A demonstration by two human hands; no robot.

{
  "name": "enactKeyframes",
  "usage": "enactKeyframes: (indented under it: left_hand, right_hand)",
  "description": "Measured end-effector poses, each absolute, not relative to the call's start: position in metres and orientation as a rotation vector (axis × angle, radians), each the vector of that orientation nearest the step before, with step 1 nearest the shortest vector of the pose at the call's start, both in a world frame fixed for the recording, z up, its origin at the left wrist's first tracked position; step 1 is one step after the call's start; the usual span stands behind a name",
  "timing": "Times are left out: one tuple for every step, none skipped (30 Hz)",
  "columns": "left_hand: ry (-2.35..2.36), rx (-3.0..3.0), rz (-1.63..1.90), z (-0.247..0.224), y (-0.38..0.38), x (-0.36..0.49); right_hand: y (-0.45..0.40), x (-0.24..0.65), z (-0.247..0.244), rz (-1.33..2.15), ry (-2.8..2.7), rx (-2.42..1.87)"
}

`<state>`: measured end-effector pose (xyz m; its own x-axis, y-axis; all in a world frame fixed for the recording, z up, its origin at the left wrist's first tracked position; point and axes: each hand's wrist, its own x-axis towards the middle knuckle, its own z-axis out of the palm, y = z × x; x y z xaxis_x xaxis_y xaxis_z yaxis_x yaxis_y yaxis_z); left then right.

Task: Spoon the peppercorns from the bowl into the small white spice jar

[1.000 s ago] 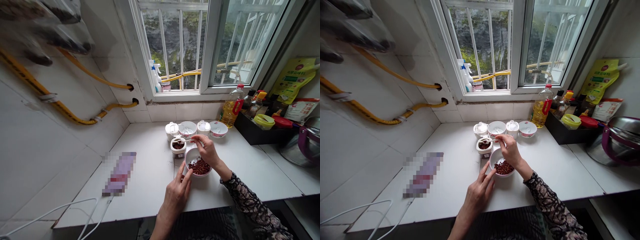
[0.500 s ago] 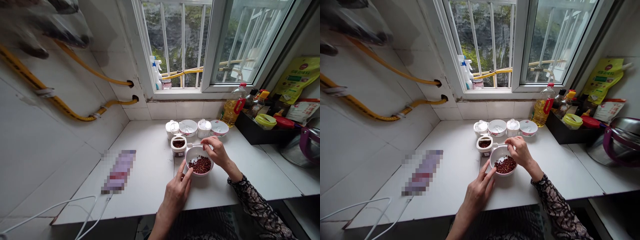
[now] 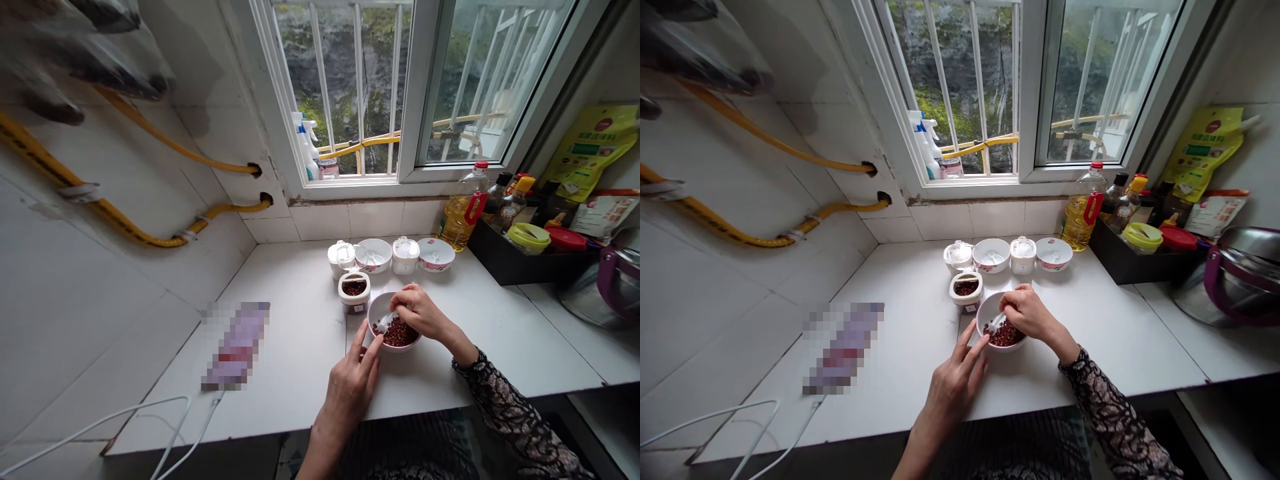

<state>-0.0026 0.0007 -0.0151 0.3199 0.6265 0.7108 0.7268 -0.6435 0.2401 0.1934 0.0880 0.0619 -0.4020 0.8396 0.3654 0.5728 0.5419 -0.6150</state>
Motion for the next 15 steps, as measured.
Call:
enactKeyframes:
  left_hand:
    - [-1.262, -2.450, -1.231, -0.0150, 0.0007, -0.0026]
    - [-1.264, -2.450, -1.233, -0.0150, 0.0007, -0.0026]
    - [-1.268, -2.451, -1.232, -0.0153, 0.0007, -0.0027]
    - [-1.272, -2.452, -1.233, -0.0157, 0.0007, -0.0027]
    - [-1.275, -2.455, -1.232, -0.0162, 0.0006, -0.0029]
    - [-1.277, -2.458, -1.232, -0.0168, 0.0006, -0.0030]
    - [-1.279, -2.462, -1.231, -0.0175, 0.0006, -0.0032]
    - [-1.279, -2.464, -1.232, -0.0181, 0.0005, -0.0034]
    - [-1.280, -2.464, -1.233, -0.0185, 0.0005, -0.0036]
    - [-1.283, -2.464, -1.232, -0.0188, 0.0004, -0.0037]
    - [-1.288, -2.464, -1.230, -0.0188, 0.0003, -0.0038]
    - [-1.290, -2.464, -1.228, -0.0186, 0.0002, -0.0038]
    - [-1.289, -2.463, -1.228, -0.0182, 0.0001, -0.0037]
    - [-1.284, -2.461, -1.231, -0.0177, 0.0001, -0.0035]
    - [-1.277, -2.458, -1.236, -0.0171, 0.0001, -0.0033]
  right_hand:
    - [0.0876, 0.1921, 0.0618, 0.594, -2.077, -1.144]
    - [0.0874, 0.1915, 0.0622, 0.677, -2.016, -1.159]
    - [0.0876, 0.1916, 0.0630, 0.776, -1.944, -1.177]
    - [0.0880, 0.1924, 0.0641, 0.880, -1.863, -1.191]
    - [0.0886, 0.1936, 0.0654, 0.981, -1.778, -1.200]
    - [0.0894, 0.1951, 0.0669, 1.067, -1.695, -1.200]
    - [0.0901, 0.1967, 0.0683, 1.130, -1.621, -1.194]
    - [0.0909, 0.1981, 0.0695, 1.169, -1.561, -1.184]
    - [0.0915, 0.1993, 0.0705, 1.191, -1.516, -1.173]
    - [0.0920, 0.2001, 0.0712, 1.203, -1.482, -1.166]
    - [0.0923, 0.2006, 0.0715, 1.209, -1.459, -1.165]
    - [0.0926, 0.2006, 0.0715, 1.209, -1.447, -1.169]
    - [0.0927, 0.2004, 0.0711, 1.206, -1.444, -1.177]
    - [0.0927, 0.2000, 0.0705, 1.197, -1.448, -1.188]
    - [0.0927, 0.1994, 0.0698, 1.182, -1.456, -1.200]
